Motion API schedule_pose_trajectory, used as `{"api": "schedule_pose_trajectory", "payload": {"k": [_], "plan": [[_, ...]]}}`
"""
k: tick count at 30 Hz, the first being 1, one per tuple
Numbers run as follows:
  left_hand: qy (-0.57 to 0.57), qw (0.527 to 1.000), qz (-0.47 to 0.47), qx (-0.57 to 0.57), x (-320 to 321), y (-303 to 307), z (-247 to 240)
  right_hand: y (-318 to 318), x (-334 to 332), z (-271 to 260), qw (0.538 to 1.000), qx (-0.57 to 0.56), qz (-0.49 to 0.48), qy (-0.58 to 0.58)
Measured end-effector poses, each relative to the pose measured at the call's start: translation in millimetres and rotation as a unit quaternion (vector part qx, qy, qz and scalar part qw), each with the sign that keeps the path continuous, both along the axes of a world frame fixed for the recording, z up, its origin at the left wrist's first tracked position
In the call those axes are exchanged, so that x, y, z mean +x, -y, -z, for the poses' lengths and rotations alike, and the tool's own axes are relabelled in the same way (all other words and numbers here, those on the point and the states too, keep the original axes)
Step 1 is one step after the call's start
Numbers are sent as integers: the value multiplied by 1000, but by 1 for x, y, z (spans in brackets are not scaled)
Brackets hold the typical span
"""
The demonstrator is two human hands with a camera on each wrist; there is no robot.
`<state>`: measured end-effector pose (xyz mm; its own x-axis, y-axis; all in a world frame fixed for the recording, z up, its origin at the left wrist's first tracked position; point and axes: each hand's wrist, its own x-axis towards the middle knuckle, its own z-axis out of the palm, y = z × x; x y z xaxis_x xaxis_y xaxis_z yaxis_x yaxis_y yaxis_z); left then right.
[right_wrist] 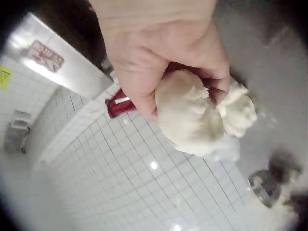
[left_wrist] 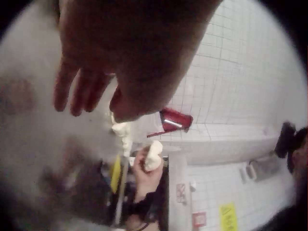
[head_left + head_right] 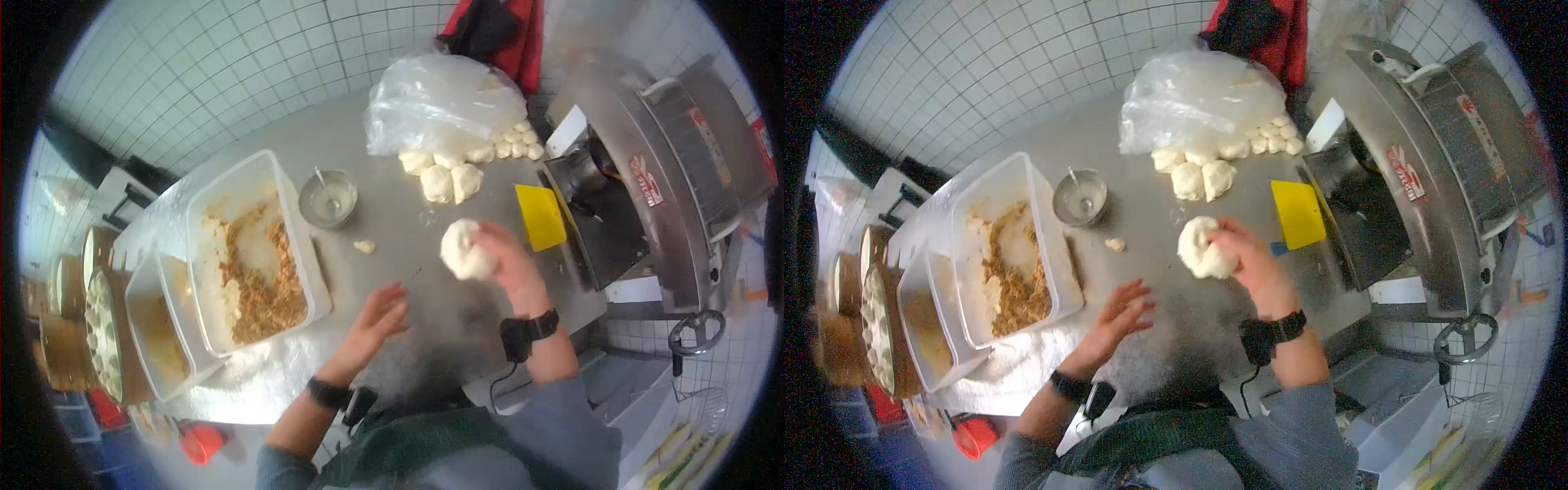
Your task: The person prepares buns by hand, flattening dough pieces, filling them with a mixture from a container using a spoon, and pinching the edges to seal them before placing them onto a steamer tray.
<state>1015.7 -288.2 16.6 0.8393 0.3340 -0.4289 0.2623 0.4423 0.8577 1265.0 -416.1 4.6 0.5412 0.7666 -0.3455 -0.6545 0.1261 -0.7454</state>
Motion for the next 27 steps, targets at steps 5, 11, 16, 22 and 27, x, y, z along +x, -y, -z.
{"api": "schedule_pose_trajectory", "payload": {"k": [5, 11, 16, 22, 27], "plan": [[38, 993, -54, -97, 37, 0, 1, 6, -3, 1, 967, -109, -97, 211], [-39, 997, -27, -58, 8, 0, 14, 19, 9, 8, 891, -168, -250, 340], [-87, 989, -118, -33, 8, 3, 20, -23, -3, 25, 760, -190, -173, 596], [-95, 930, -18, 354, 5, 12, 46, -99, 105, 64, 741, -425, 53, 518], [-30, 756, 124, 642, 24, 33, 27, -114, 99, 46, 755, -471, -43, 454]]}}
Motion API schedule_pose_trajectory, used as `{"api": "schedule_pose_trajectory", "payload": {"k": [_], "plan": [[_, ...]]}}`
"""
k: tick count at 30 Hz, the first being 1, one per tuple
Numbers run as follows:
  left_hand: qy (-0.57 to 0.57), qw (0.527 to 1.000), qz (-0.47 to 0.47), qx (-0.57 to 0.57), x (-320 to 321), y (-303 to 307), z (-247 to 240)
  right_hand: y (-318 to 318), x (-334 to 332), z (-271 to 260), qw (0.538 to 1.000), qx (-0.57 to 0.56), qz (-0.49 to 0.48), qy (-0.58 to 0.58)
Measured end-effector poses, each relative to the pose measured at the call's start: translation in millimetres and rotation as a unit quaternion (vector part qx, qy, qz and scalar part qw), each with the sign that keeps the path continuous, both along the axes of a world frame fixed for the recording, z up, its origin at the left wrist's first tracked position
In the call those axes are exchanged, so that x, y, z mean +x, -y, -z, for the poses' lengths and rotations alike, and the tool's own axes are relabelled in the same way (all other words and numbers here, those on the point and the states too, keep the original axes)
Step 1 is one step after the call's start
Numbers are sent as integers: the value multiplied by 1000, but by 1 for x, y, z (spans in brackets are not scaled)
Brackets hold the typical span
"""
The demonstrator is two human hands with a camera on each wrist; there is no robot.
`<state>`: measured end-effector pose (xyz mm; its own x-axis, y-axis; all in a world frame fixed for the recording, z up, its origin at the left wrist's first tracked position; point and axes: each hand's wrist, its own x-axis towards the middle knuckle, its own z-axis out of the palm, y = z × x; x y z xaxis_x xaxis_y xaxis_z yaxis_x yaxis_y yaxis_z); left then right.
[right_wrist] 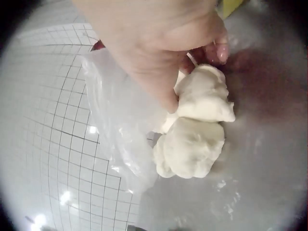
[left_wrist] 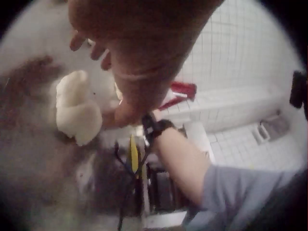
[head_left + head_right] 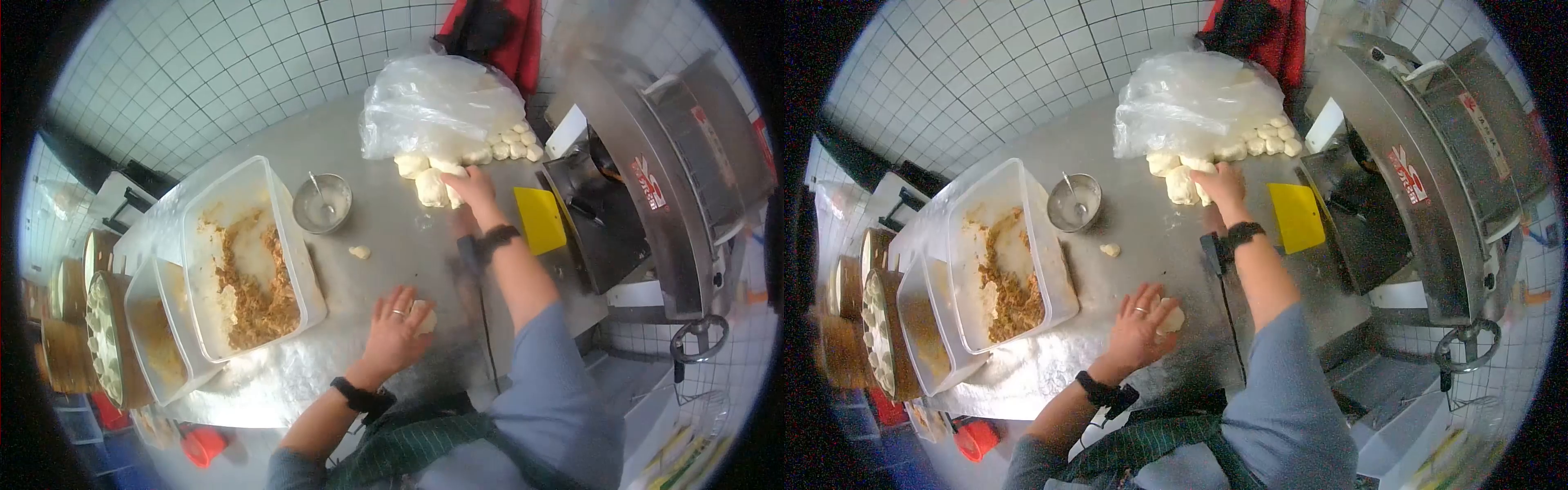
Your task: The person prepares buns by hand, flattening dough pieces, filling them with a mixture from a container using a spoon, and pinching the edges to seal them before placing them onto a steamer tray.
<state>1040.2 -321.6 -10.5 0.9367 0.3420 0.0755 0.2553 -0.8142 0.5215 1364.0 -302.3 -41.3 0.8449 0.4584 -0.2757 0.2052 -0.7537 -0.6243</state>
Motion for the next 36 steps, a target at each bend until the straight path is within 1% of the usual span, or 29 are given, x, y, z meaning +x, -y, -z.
{"api": "schedule_pose_trajectory", "payload": {"k": [1, 2, 3, 5, 6, 7, 8, 9, 11, 12, 13, 14, 15, 16, 17, 18, 19, 20, 22, 23, 24, 26, 28, 30, 32, 33, 34, 35, 36], "plan": [[-8, 995, 56, 86, 2, 0, 4, 9, -9, -1, 992, 114, 0, -55], [-3, 995, 56, 88, 3, -2, 11, 16, -17, -4, 968, 226, -1, -105], [2, 996, 69, 59, 3, -3, 20, 23, -21, 2, 969, 226, -1, -99], [5, 996, 87, 30, 3, -9, 36, 35, -31, 23, 883, 432, 99, -156], [28, 998, 28, -55, 2, -13, 43, 46, -32, 19, 883, 431, 100, -155], [48, 988, -33, -142, 1, -16, 42, 63, -31, 10, 829, 505, 162, -180], [47, 988, -33, -145, -1, -20, 41, 78, -31, 5, 764, 572, 222, -202], [62, 991, -65, -104, 5, -28, 27, 90, -30, 8, 765, 570, 223, -201], [85, 990, -95, -63, 14, -38, -2, 106, -26, 10, 831, 487, 211, -162], [95, 989, -113, 26, 14, -38, -17, 109, -40, 1, 833, 487, 211, -159], [104, 979, -131, 116, 15, -39, -24, 109, -67, -17, 862, 463, 109, -178], [101, 979, -135, 114, 13, -40, -25, 106, -95, -32, 880, 432, 4, -199], [133, 982, -123, -49, 6, -39, -24, 101, -123, -42, 877, 423, -56, -219], [162, 957, -115, -209, -6, -38, -24, 97, -149, -46, 870, 412, -118, -243], [155, 956, -134, -208, -20, -37, -26, 93, -173, -45, 866, 407, -128, -260], [145, 871, -138, -448, -37, -35, -28, 90, -195, -42, 868, 371, -208, -258], [138, 729, -131, -658, -53, -35, -29, 87, -215, -41, 861, 335, -288, -252], [144, 728, -148, -653, -71, -35, -30, 82, -231, -34, 854, 334, -299, -264], [152, 720, -200, -647, -110, -30, -27, 74, -268, -22, 877, 355, -282, -162], [157, 717, -211, -645, -129, -26, -24, 75, -290, -26, 886, 343, -225, -214], [151, 715, -266, -629, -146, -20, -20, 73, -312, -16, 886, 339, -230, -216], [145, 708, -307, -620, -173, -11, -10, 70, -346, 10, 896, 303, -285, -152], [139, 691, -391, -592, -202, -12, 0, 62, -369, -16, 889, 289, -305, -184], [146, 692, -404, -580, -222, -19, 10, 54, -387, -10, 883, 296, -309, -195], [151, 689, -427, -566, -241, -24, 21, 46, -400, 3, 886, 269, -357, -123], [91, 751, -425, -497, -245, -31, 29, 45, -401, -3, 887, 190, -417, -48], [28, 804, -417, -423, -252, -35, 39, 45, -409, 0, 885, 186, -424, -51], [24, 872, -396, -286, -261, -37, 57, 43, -413, 5, 863, 214, -456, 37], [28, 870, -399, -287, -264, -40, 53, 38, -414, 11, 832, 241, -483, 126]]}}
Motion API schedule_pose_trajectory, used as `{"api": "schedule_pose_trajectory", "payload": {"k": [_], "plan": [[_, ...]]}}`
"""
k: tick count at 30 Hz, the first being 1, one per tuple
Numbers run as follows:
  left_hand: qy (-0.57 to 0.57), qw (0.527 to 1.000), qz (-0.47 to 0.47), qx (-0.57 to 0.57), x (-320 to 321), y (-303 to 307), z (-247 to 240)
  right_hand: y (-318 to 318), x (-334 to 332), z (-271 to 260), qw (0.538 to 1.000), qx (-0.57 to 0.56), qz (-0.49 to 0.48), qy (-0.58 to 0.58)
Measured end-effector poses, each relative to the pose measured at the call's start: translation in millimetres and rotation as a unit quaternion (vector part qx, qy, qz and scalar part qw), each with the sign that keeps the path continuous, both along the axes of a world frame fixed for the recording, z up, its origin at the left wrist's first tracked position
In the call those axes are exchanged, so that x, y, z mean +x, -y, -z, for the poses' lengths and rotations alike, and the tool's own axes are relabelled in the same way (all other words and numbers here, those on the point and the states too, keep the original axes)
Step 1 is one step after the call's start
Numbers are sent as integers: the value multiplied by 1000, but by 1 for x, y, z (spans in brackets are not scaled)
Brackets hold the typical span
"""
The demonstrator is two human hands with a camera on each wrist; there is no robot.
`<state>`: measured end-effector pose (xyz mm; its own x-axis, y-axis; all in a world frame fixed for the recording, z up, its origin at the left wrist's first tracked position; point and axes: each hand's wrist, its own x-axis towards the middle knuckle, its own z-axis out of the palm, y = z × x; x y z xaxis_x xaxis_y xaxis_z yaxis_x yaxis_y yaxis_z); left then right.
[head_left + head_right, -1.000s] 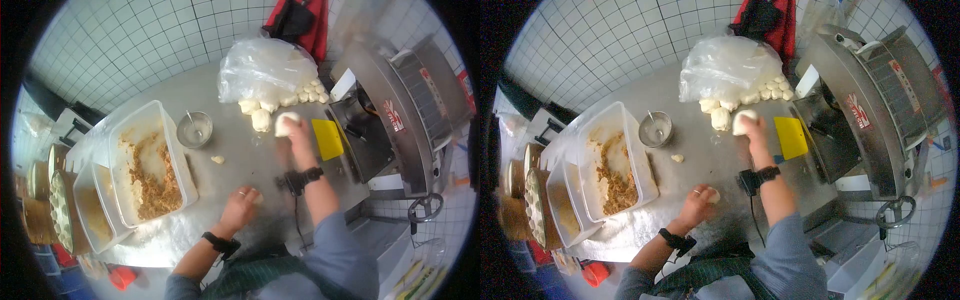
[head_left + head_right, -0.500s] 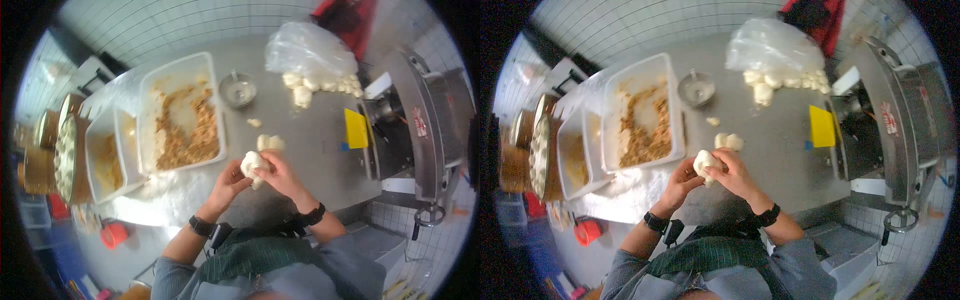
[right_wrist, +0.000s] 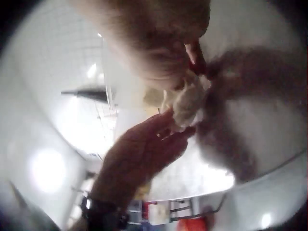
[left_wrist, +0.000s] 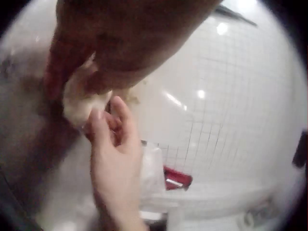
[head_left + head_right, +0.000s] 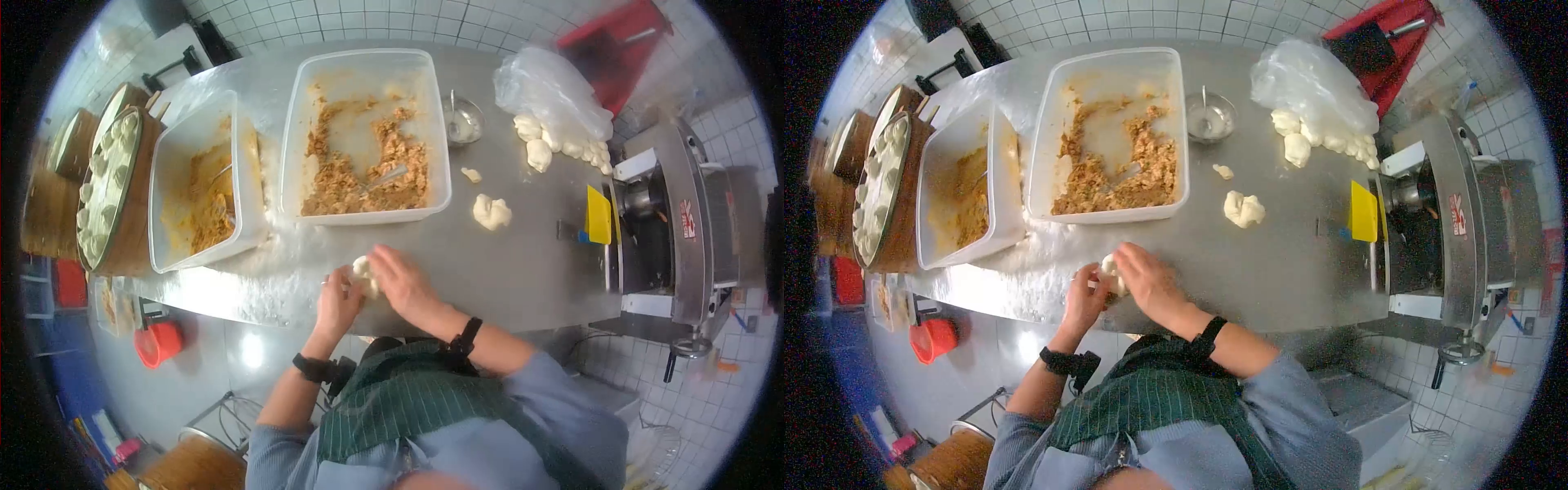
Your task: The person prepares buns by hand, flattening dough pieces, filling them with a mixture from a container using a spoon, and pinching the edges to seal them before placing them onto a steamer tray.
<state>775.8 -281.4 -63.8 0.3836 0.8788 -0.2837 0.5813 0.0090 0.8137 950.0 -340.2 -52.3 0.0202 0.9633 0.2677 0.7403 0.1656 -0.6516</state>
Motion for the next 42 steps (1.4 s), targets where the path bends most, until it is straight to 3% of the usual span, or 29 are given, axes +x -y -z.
{"api": "schedule_pose_trajectory", "payload": {"k": [1, 3, 4, 6, 8, 9, 10, 11, 13, 16, 18, 20, 21, 23, 24, 25, 26, 27, 28, 29, 30, 32, 34, 36, 37, 38, 40, 41, 42], "plan": [[0, 999, -18, 42, -2, -2, -9, -5, -4, 7, 1000, -2, -3, 3], [-4, 997, -36, 69, -6, 2, -18, -7, -19, 24, 965, 15, -125, 231], [26, 998, -54, 22, -7, 1, -23, -8, -23, 29, 965, 10, -128, 228], [87, 989, -103, -61, -7, -10, -29, -21, -30, 39, 986, -83, -110, 98], [187, 967, -63, -162, 2, -16, -22, -11, -24, 25, 979, -77, -141, 128], [111, 993, -8, -40, 1, -19, 13, -7, -20, 11, 990, -63, -116, 43], [126, 982, -22, -141, 4, -17, 10, -5, -14, 3, 994, -49, -89, -41], [97, 987, -14, -130, 7, -18, 4, 5, -7, 1, 993, -45, -98, -42], [66, 990, -10, -126, 6, -19, 0, 37, 0, 1, 980, -82, -161, 78], [38, 988, 43, -146, 16, -42, -5, 43, -3, 2, 974, -92, -165, 124], [12, 989, 45, -142, 21, -52, -17, 40, -3, 0, 979, -54, -155, 122], [44, 988, 27, -143, 34, -52, -23, 38, -5, 6, 995, -77, -1, -62], [-1, 993, 62, -96, 40, -49, -16, 32, -5, 3, 995, -77, 0, -60], [-86, 989, 122, -10, 43, -52, 11, 5, -4, -7, 988, -85, 122, -34], [-82, 989, 122, -12, 40, -54, 8, 0, -5, -7, 988, -86, 122, -31], [29, 984, 102, -144, 32, -58, 3, -6, -6, -5, 993, -47, 103, 12], [141, 950, 80, -266, 24, -65, -3, -17, -6, -4, 995, -3, 82, 56], [196, 936, 23, -290, 12, -64, -13, -26, -4, -1, 995, 3, 76, 57], [196, 938, 21, -286, -1, -64, -16, -32, -3, 1, 995, -79, 43, -45], [227, 939, -43, -256, -16, -62, -17, -33, -3, 5, 976, -164, 10, -146], [260, 933, -110, -225, -30, -59, -17, -31, -8, -9, 976, -166, 5, -143], [247, 935, -123, -222, -56, -51, -18, -34, -23, -61, 913, -258, -23, -315], [414, 795, -196, -398, -75, -33, -28, -36, -44, -84, 892, -236, -67, -379], [507, 667, -202, -507, -79, -23, -47, -42, -63, -107, 845, -230, -87, -475], [574, 609, -181, -516, -83, -17, -53, -47, -71, -110, 846, -238, -78, -470], [580, 609, -183, -509, -87, -14, -60, -50, -79, -107, 847, -240, -88, -467], [632, 570, -191, -490, -92, -13, -71, -60, -92, -101, 914, -247, -69, -315], [641, 577, -173, -476, -97, -14, -68, -62, -96, -102, 952, -211, -75, -210], [649, 577, -175, -464, -101, -19, -73, -72, -101, -109, 952, -208, -88, -206]]}}
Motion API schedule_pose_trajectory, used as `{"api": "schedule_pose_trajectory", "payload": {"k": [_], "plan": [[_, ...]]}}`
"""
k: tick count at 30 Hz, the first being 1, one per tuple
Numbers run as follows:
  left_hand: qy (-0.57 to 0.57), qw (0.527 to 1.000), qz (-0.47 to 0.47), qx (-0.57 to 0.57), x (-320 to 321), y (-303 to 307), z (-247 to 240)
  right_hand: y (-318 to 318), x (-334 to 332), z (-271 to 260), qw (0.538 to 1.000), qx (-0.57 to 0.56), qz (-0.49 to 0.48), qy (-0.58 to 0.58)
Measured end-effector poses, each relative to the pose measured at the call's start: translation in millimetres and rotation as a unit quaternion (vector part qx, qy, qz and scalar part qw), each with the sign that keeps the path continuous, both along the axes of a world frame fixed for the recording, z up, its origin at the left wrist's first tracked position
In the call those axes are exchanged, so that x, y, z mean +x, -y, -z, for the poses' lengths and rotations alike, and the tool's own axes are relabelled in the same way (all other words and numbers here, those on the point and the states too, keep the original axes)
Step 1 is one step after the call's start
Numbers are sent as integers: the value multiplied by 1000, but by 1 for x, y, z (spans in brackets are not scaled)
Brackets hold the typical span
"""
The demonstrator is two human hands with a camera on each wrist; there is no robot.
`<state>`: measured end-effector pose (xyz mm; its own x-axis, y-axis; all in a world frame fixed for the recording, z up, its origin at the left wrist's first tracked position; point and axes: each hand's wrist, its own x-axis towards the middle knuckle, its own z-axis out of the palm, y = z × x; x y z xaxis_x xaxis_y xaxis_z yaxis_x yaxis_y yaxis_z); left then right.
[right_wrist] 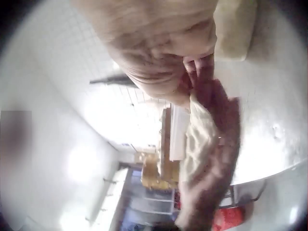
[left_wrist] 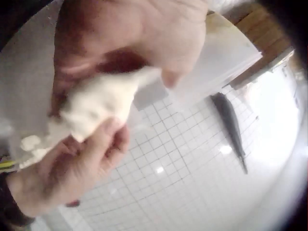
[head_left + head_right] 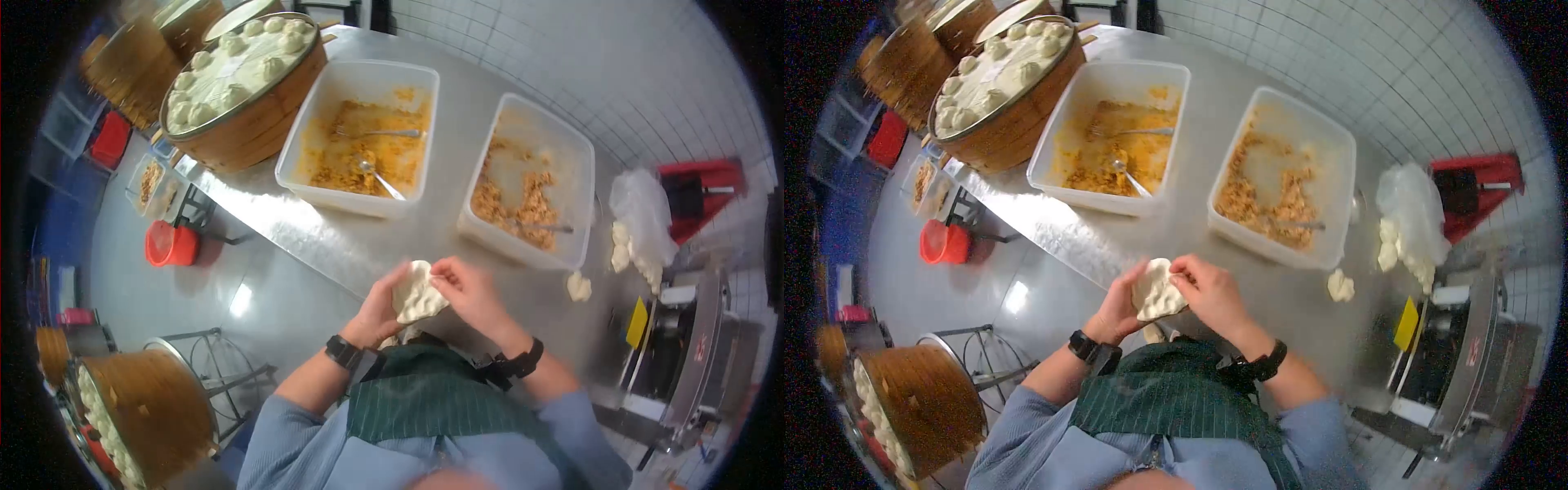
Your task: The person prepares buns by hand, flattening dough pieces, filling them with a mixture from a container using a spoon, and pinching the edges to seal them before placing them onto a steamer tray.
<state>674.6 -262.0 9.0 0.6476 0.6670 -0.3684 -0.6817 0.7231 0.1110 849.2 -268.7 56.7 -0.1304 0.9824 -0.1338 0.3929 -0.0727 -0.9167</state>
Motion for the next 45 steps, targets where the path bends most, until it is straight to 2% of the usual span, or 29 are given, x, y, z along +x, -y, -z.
{"api": "schedule_pose_trajectory", "payload": {"k": [2, 3, 4, 6, 7, 8, 9, 10, 11, 12, 13, 14, 15, 16, 18, 21, 22, 24, 25, 27, 28, 30, 31, 33, 34, 36, 38, 42, 45], "plan": [[-178, 982, 22, 57, -9, -3, -13, -16, -6, -18, 992, 81, -78, 62], [-159, 985, 21, 61, -22, -8, -15, -30, -11, -35, 982, 145, -75, 93], [-170, 983, 11, 68, -37, -16, -23, -53, -15, -47, 981, 155, -81, 82], [-181, 973, -18, 144, -64, -17, -47, -90, -21, -60, 964, 217, -57, 141], [-107, 985, -81, 111, -75, -18, -60, -108, -27, -58, 966, 216, -57, 134], [-99, 977, -145, 118, -90, -21, -69, -128, -34, -54, 948, 241, -106, 181], [-130, 972, -140, 133, -100, -27, -82, -145, -41, -48, 924, 263, -156, 231], [-158, 966, -137, 148, -109, -35, -93, -160, -49, -39, 923, 262, -156, 234], [-312, 927, -114, 173, -116, -42, -96, -176, -59, -28, 905, 208, -209, 306], [-309, 928, -116, 175, -123, -50, -90, -190, -68, -19, 878, 154, -256, 375], [-339, 915, -132, 172, -133, -61, -79, -201, -75, -10, 877, 155, -252, 378], [-369, 902, -146, 169, -143, -74, -72, -209, -80, -2, 859, 120, -276, 415], [-336, 913, -168, 160, -150, -87, -74, -216, -85, 5, 839, 78, -298, 449], [-332, 918, -154, 155, -157, -100, -77, -218, -91, 10, 841, 62, -292, 451], [-291, 918, -193, 187, -169, -134, -82, -224, -98, 17, 844, -13, -262, 468], [-245, 934, -173, 193, -183, -179, -82, -231, -105, 31, 826, -69, -244, 503], [-231, 937, -165, 201, -186, -189, -80, -231, -104, 33, 823, -81, -242, 508], [-238, 936, -143, 215, -193, -207, -73, -233, -96, 34, 876, -86, -163, 445], [-264, 929, -132, 224, -195, -212, -71, -230, -92, 19, 876, -97, -158, 446], [-284, 924, -111, 231, -197, -220, -64, -223, -88, -32, 864, 24, -165, 475], [-284, 920, -111, 247, -197, -224, -59, -221, -88, -42, 863, 17, -161, 478], [-281, 916, -111, 265, -195, -233, -54, -221, -87, -53, 735, -43, -241, 632], [-290, 905, -120, 289, -191, -235, -52, -220, -87, -46, 735, -47, -238, 634], [-299, 893, -129, 310, -186, -237, -49, -219, -91, -25, 787, 3, -255, 561], [-306, 886, -136, 320, -184, -238, -48, -222, -94, -23, 787, 3, -257, 561], [-320, 877, -144, 328, -185, -238, -46, -229, -107, -19, 845, -31, -231, 482], [-271, 902, -153, 298, -185, -240, -46, -240, -125, -16, 854, -47, -231, 463], [-283, 901, -141, 296, -184, -240, -45, -264, -151, -3, 857, -112, -251, 435], [-280, 906, -145, 284, -185, -240, -46, -268, -166, -3, 873, -92, -276, 391]]}}
